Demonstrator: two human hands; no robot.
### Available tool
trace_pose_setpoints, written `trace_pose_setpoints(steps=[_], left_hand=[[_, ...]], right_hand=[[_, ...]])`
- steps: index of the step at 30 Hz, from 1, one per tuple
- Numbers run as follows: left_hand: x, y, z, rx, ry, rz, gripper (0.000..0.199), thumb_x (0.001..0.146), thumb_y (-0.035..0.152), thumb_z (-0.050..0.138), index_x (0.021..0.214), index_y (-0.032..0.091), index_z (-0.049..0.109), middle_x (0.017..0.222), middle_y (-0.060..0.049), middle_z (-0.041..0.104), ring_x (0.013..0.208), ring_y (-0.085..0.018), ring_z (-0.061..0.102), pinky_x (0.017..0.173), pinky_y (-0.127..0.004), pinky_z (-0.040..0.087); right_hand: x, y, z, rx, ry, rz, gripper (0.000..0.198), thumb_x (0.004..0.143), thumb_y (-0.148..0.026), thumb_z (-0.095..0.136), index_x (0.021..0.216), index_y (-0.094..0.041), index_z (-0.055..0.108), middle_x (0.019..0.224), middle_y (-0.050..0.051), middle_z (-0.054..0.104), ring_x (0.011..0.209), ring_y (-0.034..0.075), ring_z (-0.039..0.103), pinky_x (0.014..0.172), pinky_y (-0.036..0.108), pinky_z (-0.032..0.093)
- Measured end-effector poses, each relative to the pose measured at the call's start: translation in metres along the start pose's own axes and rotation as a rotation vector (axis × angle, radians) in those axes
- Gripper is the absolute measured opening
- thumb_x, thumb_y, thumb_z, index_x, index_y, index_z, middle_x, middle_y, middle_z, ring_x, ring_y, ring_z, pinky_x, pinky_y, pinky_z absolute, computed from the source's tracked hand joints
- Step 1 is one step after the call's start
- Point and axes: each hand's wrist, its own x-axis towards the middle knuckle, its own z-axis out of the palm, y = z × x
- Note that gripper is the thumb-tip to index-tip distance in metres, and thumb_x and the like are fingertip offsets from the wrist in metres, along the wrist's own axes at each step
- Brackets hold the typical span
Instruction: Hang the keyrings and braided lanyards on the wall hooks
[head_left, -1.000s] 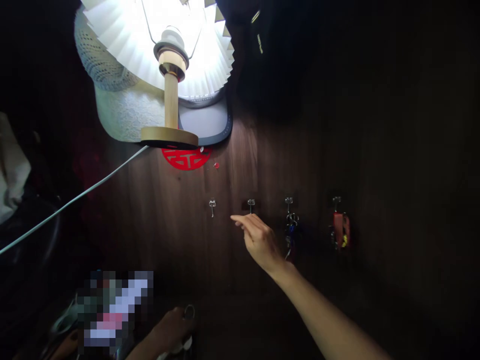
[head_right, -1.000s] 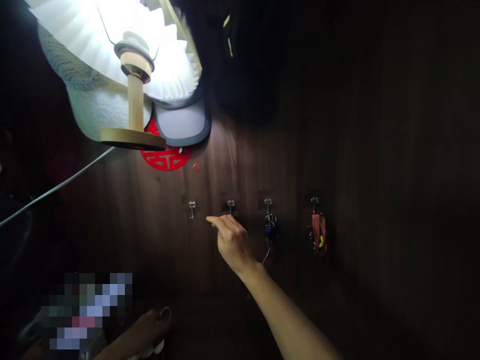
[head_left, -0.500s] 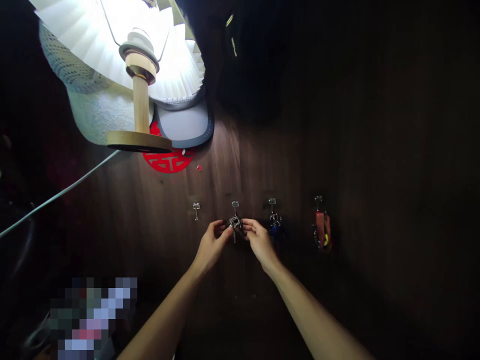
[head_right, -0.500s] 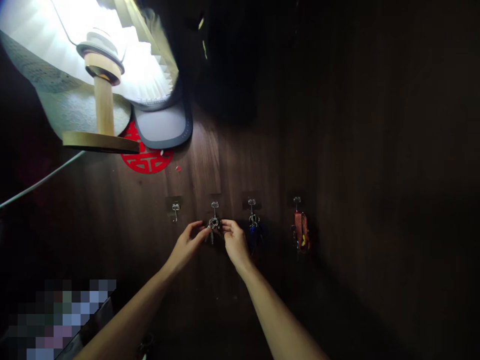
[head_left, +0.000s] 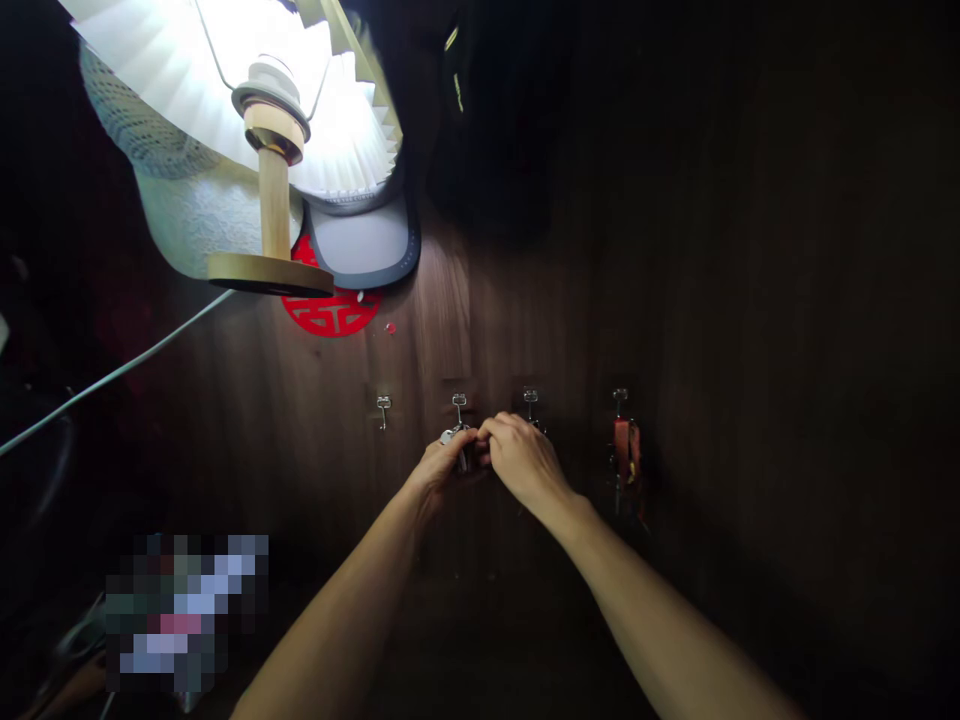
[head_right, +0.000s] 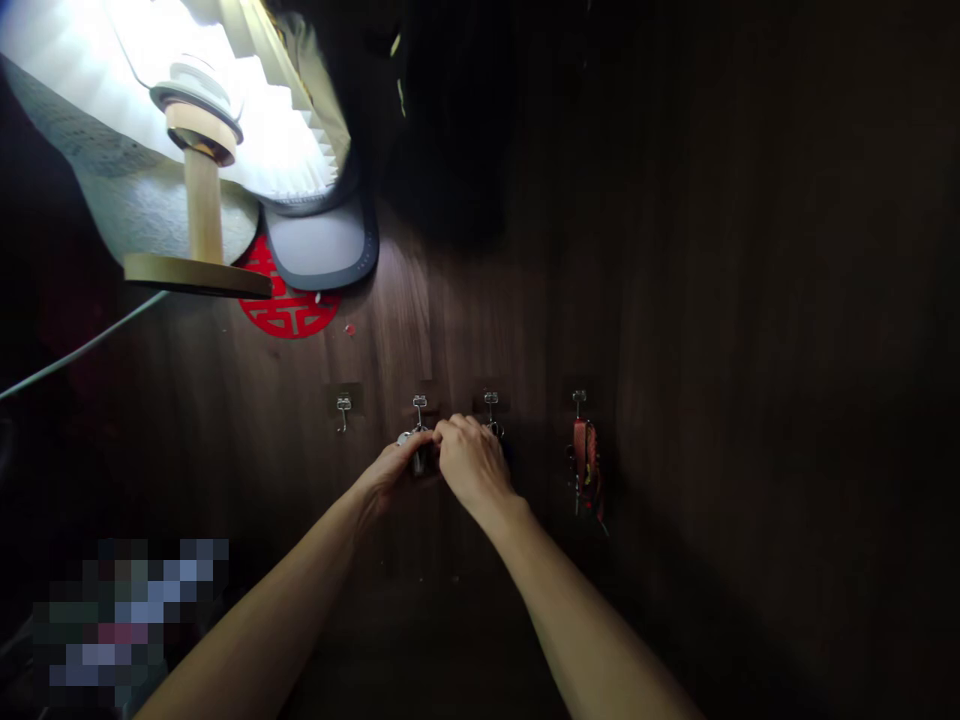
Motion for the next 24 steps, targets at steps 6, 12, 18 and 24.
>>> trace_pose_setpoints(steps=[6, 12, 18, 24], left_hand=[[0.001, -0.003, -0.002, -0.016, 0.006, -0.030, 0.023, 0.067, 0.031, 0.072, 0.074, 0.015, 0.057, 0.063, 0.002, 0.059, 0.052, -0.007, 0.057, 0.056, -0.024, 0.053], [0.000, 0.004, -0.004, 0.023, 0.044, -0.034, 0.023, 0.068, 0.032, 0.072, 0.072, 0.015, 0.056, 0.055, 0.005, 0.053, 0.044, -0.006, 0.051, 0.044, -0.019, 0.049], [-0.001, 0.012, -0.006, 0.004, -0.004, -0.082, 0.017, 0.072, 0.026, 0.069, 0.076, 0.014, 0.058, 0.063, 0.002, 0.058, 0.051, -0.007, 0.057, 0.051, -0.021, 0.054], [-0.008, 0.019, -0.005, 0.033, -0.003, -0.127, 0.016, 0.073, 0.023, 0.069, 0.078, 0.013, 0.058, 0.063, 0.001, 0.059, 0.050, -0.008, 0.058, 0.047, -0.021, 0.054]], right_hand=[[0.022, 0.005, -0.004, -0.121, -0.014, -0.109, 0.045, 0.086, -0.011, 0.040, 0.127, -0.030, 0.047, 0.107, 0.005, 0.061, 0.097, 0.020, 0.052, 0.079, 0.029, 0.035], [0.023, 0.006, -0.005, -0.068, -0.045, -0.084, 0.050, 0.086, -0.006, 0.034, 0.126, -0.031, 0.049, 0.109, 0.004, 0.063, 0.100, 0.020, 0.051, 0.083, 0.031, 0.033], [0.024, 0.001, -0.017, -0.072, -0.096, -0.083, 0.046, 0.087, -0.010, 0.035, 0.124, -0.030, 0.052, 0.110, 0.004, 0.063, 0.100, 0.021, 0.050, 0.084, 0.033, 0.032], [0.024, 0.000, -0.019, -0.113, -0.109, -0.085, 0.044, 0.089, -0.012, 0.034, 0.125, -0.032, 0.050, 0.110, 0.005, 0.064, 0.101, 0.023, 0.050, 0.086, 0.036, 0.032]])
